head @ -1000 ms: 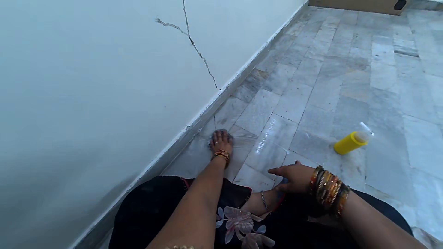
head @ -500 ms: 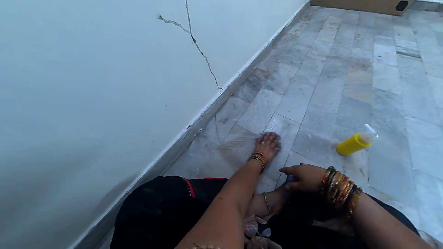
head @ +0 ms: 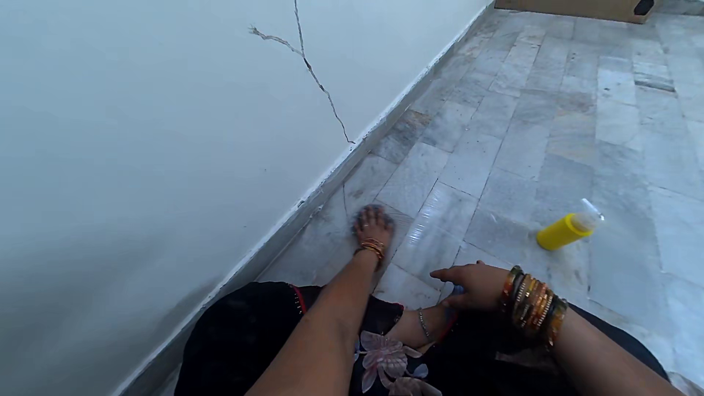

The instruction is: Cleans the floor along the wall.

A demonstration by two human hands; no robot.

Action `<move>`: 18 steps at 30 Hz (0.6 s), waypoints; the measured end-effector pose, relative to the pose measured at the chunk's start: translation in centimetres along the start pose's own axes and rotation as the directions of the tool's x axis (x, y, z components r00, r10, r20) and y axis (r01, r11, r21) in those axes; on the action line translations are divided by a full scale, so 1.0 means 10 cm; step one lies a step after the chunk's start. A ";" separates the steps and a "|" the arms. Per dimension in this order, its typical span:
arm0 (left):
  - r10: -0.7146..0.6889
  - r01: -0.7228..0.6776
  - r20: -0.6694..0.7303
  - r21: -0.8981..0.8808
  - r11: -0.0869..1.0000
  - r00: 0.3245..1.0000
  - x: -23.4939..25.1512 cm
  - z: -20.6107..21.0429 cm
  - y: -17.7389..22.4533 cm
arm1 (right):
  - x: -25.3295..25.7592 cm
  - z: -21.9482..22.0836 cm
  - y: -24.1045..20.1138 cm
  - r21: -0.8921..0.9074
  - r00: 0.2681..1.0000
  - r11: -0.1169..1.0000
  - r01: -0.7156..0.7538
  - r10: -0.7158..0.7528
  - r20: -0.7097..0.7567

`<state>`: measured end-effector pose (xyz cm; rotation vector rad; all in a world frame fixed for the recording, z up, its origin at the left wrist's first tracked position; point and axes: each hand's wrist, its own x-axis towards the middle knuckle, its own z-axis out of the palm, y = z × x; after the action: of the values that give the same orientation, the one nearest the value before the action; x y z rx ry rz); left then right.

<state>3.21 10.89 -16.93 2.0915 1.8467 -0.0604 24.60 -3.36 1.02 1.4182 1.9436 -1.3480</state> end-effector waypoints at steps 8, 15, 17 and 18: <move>0.551 -0.564 0.287 -0.044 0.825 0.784 -0.37 0.42 1.48 | -0.01 0.04 0.10 0.008 1.000 1.000 -0.004 0.004 0.011; 0.402 -0.405 0.137 0.000 0.914 0.906 -0.09 0.09 0.61 | 0.02 0.02 0.25 0.077 0.999 0.996 -0.032 0.034 -0.023; 0.262 -0.266 0.089 0.036 0.963 0.961 -0.04 -0.08 0.12 | 0.02 0.00 0.22 0.078 0.999 0.996 -0.032 0.035 -0.032; 0.185 -0.188 0.061 0.042 0.981 0.981 -0.02 -0.13 -0.13 | 0.02 0.00 0.22 0.074 0.999 0.997 -0.027 0.030 -0.039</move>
<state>1.65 11.15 -15.91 2.2618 1.6239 -0.1165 26.45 -3.18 -0.09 1.5126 1.9096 -1.4009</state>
